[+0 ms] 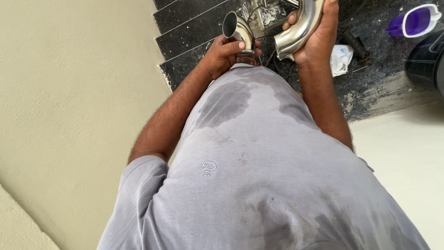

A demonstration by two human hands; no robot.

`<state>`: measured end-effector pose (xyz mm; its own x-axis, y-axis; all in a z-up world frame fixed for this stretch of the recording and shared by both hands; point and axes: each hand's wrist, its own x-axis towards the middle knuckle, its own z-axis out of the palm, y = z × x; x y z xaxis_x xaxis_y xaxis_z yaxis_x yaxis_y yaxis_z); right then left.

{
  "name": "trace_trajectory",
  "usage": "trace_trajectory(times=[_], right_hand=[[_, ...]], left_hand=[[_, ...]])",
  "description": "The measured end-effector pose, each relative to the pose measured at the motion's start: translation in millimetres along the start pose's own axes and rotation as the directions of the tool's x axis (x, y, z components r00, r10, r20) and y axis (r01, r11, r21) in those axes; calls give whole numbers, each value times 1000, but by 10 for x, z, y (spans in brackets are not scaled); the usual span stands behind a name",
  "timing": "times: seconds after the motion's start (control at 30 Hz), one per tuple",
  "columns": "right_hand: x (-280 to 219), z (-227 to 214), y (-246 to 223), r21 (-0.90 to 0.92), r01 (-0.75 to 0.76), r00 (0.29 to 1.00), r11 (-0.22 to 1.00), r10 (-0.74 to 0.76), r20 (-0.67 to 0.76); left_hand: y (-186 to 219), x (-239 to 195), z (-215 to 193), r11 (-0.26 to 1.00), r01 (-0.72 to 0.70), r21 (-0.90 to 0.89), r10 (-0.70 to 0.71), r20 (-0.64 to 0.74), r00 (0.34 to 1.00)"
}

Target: Fitting and aligning stainless steel handrail segments on a staircase.

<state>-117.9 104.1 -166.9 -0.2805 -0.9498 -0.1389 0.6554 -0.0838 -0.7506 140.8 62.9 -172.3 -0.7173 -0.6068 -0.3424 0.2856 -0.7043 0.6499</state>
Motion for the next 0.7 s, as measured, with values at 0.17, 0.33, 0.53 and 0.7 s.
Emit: trace_trajectory(times=[0.17,0.33,0.53,0.7], right_hand=[[-5,34,-11,0,-3,1000,1000,3,-4],[20,-30,39,7,-3,1000,1000,3,-2],[31,-54,45,35,12,1000,999,-12,-4],[24,-79,65,55,9,1000,998,-9,-14]], left_hand=[[-49,36,-9,998,-1,62,5,-64,998],[-1,42,35,987,-21,159,36,-95,995],[218,83,309,944,-100,314,117,-36,993],[276,94,387,916,-101,387,112,-5,994]])
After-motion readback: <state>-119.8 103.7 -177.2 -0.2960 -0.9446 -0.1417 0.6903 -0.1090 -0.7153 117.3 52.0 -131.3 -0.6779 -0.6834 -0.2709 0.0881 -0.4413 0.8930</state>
